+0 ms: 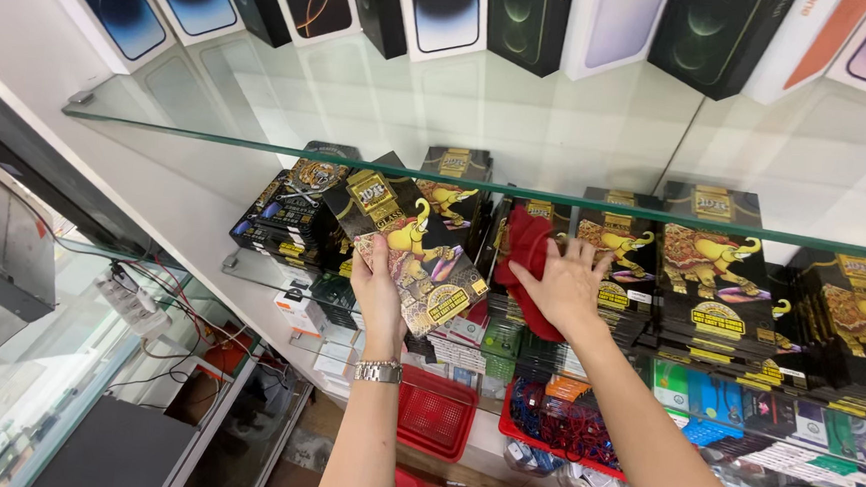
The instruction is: The person wipes the surfaces of multiple small product boxes on a glass shelf using a red cloth. They handle the boxes one at a time, wiping each and then placing it back on the shelf.
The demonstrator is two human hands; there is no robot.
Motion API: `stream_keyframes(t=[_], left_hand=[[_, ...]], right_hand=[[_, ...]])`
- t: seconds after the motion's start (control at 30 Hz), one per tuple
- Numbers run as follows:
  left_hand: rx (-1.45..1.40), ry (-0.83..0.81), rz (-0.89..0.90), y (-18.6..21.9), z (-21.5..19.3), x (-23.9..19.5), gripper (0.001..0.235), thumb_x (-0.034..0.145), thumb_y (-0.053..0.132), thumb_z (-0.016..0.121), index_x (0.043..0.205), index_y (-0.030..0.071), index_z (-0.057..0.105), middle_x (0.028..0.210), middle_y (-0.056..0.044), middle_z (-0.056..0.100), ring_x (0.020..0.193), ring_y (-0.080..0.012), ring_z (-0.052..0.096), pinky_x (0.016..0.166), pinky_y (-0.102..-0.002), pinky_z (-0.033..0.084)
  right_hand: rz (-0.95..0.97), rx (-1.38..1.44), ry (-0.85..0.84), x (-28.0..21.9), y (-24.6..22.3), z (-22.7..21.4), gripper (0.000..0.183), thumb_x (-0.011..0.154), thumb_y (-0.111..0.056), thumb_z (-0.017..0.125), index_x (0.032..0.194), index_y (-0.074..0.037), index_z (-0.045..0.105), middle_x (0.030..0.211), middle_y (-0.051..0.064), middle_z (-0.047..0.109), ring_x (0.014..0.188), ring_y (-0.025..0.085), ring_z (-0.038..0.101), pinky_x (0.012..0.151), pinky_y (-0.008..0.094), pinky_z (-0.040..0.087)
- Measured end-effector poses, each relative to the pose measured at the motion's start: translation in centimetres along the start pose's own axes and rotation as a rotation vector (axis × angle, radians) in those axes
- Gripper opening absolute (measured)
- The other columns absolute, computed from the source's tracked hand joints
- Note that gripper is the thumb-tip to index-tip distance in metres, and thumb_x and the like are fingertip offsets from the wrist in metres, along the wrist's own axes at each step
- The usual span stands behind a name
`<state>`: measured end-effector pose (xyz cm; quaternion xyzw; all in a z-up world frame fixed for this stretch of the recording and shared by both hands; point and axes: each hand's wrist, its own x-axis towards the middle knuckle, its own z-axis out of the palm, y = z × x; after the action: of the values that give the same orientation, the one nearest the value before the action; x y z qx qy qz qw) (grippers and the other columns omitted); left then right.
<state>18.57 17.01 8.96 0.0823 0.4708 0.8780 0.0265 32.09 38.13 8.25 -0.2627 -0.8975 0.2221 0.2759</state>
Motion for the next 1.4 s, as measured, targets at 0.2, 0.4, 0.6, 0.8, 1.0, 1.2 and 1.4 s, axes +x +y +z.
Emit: stream_keyframes(t=[0.2,0.4,0.6,0.8,1.0,1.2,1.4], left_hand=[[0.093,0.027,-0.079,-0.1,-3.1,3.2,0.037,0.101,0.031,0.06,0.122,0.002,0.061,0.113,-0.007,0.071,0.097,-0.0135,0.067,0.083,-0.03,0.055],[0.374,-0.039,-0.198,0.1,-9.4,8.9,0.039,0.098,0.032,0.066,0.121,0.001,0.058,0.115,-0.011,0.07,0.103,-0.0163,0.066,0.089,-0.03,0.052],[0.549,-0.216,-0.251,2.2,-16.8,14.5,0.042,0.091,0.021,0.06,0.131,0.007,0.057,0.116,-0.004,0.069,0.103,-0.0131,0.065,0.093,-0.027,0.049],[0.739,-0.231,-0.299,1.2,-20.8,16.7,0.042,0.093,0.021,0.062,0.131,0.003,0.063,0.107,-0.01,0.07,0.097,-0.0159,0.063,0.09,-0.029,0.05],[0.582,-0.26,-0.726,0.5,-24.6,16.4,0.04,0.095,0.025,0.063,0.119,-0.006,0.057,0.11,-0.022,0.071,0.083,-0.0293,0.075,0.069,-0.038,0.065],[0.207,-0.12,-0.727,-4.9,-26.4,16.7,0.039,0.095,0.01,0.065,0.119,-0.02,0.056,0.104,-0.035,0.072,0.083,-0.0386,0.078,0.07,-0.039,0.063],[-0.006,0.187,-0.623,-11.6,-25.4,17.2,0.034,0.096,0.004,0.059,0.117,-0.022,0.052,0.101,-0.035,0.07,0.084,-0.0421,0.076,0.075,-0.042,0.067]], right_hand=[[-0.025,0.124,-0.089,1.4,-4.4,1.6,0.047,0.094,-0.044,0.066,0.122,-0.006,0.072,0.113,0.016,0.078,0.1,0.027,0.076,0.086,0.037,0.059],[0.271,0.902,-0.927,0.8,-10.1,6.7,0.042,0.101,-0.029,0.055,0.138,-0.008,0.06,0.113,0.009,0.07,0.095,0.018,0.066,0.067,0.032,0.056],[0.417,1.217,-0.893,-2.3,-14.8,16.0,0.033,0.101,-0.02,0.051,0.13,-0.004,0.054,0.112,0.005,0.067,0.096,0.014,0.066,0.071,0.035,0.061],[0.594,1.349,-0.762,-4.0,-14.3,23.8,0.025,0.103,-0.016,0.05,0.125,-0.005,0.054,0.109,0.006,0.065,0.087,0.017,0.062,0.069,0.037,0.058],[0.682,1.329,-0.698,-3.8,-10.7,30.7,0.015,0.103,-0.016,0.048,0.108,-0.004,0.054,0.103,0.007,0.062,0.086,0.017,0.062,0.071,0.036,0.057],[0.713,1.287,-0.496,-4.0,-11.9,32.9,0.046,0.103,-0.024,0.057,0.139,0.001,0.042,0.129,0.018,0.058,0.114,0.026,0.06,0.094,0.036,0.056],[0.538,0.754,-0.487,-3.0,-16.1,31.1,0.079,0.098,-0.042,0.055,0.161,-0.007,0.024,0.159,0.02,0.041,0.148,0.028,0.04,0.118,0.036,0.033]])
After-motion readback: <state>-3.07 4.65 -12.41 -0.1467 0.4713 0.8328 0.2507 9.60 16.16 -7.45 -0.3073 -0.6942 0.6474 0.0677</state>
